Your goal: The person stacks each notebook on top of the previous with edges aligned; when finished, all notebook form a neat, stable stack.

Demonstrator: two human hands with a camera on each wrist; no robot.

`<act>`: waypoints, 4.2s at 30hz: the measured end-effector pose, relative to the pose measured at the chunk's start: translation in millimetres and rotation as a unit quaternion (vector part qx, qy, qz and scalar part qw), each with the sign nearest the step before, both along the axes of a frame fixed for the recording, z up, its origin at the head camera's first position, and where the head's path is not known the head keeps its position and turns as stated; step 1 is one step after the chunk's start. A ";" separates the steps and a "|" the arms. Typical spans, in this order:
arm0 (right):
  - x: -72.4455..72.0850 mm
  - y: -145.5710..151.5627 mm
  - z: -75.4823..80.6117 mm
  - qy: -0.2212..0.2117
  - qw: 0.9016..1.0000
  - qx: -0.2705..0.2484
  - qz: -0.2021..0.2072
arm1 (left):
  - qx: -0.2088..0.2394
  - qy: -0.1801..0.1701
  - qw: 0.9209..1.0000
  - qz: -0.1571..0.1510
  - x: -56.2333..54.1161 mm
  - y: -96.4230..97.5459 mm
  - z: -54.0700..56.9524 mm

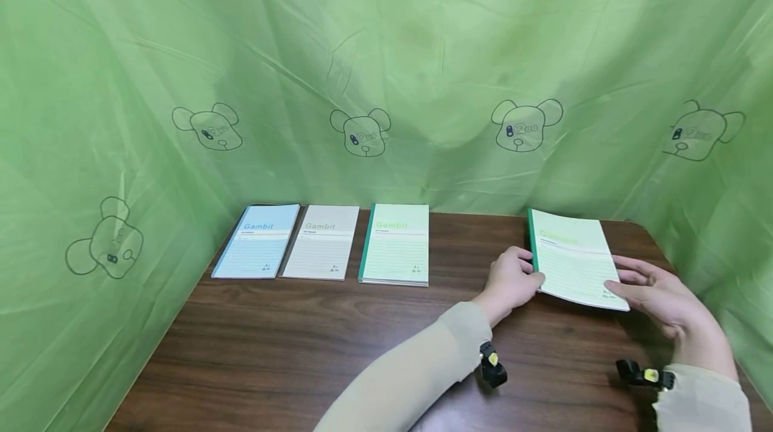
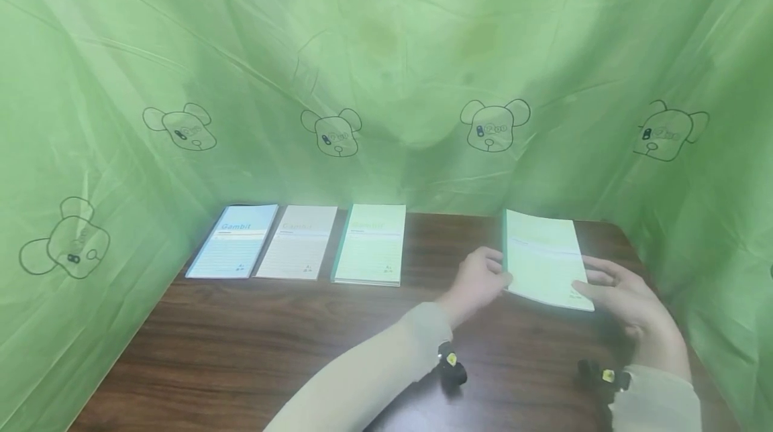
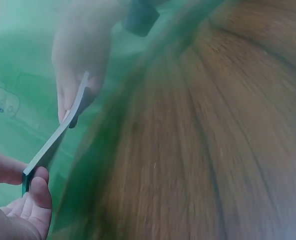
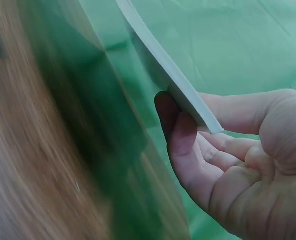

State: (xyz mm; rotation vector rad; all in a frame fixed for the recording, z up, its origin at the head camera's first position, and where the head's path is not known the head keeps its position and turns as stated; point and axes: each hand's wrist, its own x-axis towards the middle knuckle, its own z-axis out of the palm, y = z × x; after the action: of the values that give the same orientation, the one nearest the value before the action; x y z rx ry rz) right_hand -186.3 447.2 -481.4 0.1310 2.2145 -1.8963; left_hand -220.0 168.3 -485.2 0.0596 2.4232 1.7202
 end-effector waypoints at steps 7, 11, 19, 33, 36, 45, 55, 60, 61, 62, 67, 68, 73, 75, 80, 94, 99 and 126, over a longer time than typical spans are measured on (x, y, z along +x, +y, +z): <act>-10.2 -46.2 13.1 0.019 0.993 0.114 0.010 | 0.003 0.043 0.999 -0.009 -1.5 -46.4 9.3; -13.7 -76.5 20.2 0.036 0.990 0.135 0.006 | 0.004 0.062 0.998 -0.019 -3.4 -74.9 12.8; -21.5 -133.1 33.5 0.044 0.986 0.163 0.012 | 0.062 0.052 0.996 -0.033 -8.5 -131.0 26.3; -47.9 -219.5 40.4 0.048 0.998 0.025 0.017 | 0.112 0.020 0.993 -0.044 -33.2 -233.1 45.2; -50.6 -235.2 40.2 0.052 0.998 0.012 0.020 | 0.103 0.030 0.993 -0.050 -36.9 -253.4 41.6; -61.8 -275.7 28.8 0.054 0.998 -0.012 0.014 | 0.073 0.010 0.996 -0.047 -42.1 -297.9 32.8; -68.2 -305.6 7.9 0.043 0.998 -0.043 0.001 | 0.058 -0.022 0.997 -0.045 -45.1 -328.0 21.0; -70.8 -317.6 -4.8 0.038 0.998 -0.044 0.001 | 0.042 -0.036 0.998 -0.029 -44.5 -335.9 14.4; -71.4 -319.9 -7.0 0.037 0.998 -0.044 0.001 | 0.039 -0.039 0.998 -0.025 -44.4 -337.1 12.6; -71.8 -322.3 -9.1 0.036 0.998 -0.043 0.002 | 0.036 -0.040 0.998 -0.022 -44.2 -338.4 10.6; -71.3 -331.5 -17.6 0.036 0.999 -0.022 0.002 | 0.015 -0.045 0.999 -0.012 -44.3 -341.6 4.0; -71.1 -332.7 -19.4 0.037 0.999 -0.017 0.001 | 0.012 -0.046 0.999 -0.011 -44.4 -341.9 3.2; -70.3 -335.7 -26.6 0.036 0.999 0.012 -0.008 | 0.004 -0.051 0.999 -0.004 -45.2 -341.3 0.3; -69.8 -336.1 -27.0 0.038 0.999 0.027 -0.009 | 0.002 -0.053 0.999 -0.003 -45.5 -340.5 -0.5; -68.5 -337.5 -22.7 0.041 0.998 0.050 -0.012 | -0.012 -0.056 0.998 -0.007 -46.6 -337.6 -1.9; -69.9 -334.0 -27.1 0.038 0.997 0.065 -0.016 | -0.060 -0.047 0.997 0.001 -47.2 -330.2 -3.2; -69.5 -331.6 -28.0 0.032 0.998 0.052 -0.011 | -0.100 -0.049 0.994 0.004 -45.4 -325.1 -2.0; -67.4 -336.1 -26.7 0.021 0.998 0.054 -0.024 | -0.146 -0.018 0.989 0.023 -44.8 -317.9 -4.0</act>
State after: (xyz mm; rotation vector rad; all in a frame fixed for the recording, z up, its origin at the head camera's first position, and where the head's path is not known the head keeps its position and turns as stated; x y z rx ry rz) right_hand -253.7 111.2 -508.1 0.1664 2.3620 -1.8204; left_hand -264.8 -149.7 -489.2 -0.0648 2.6386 1.3530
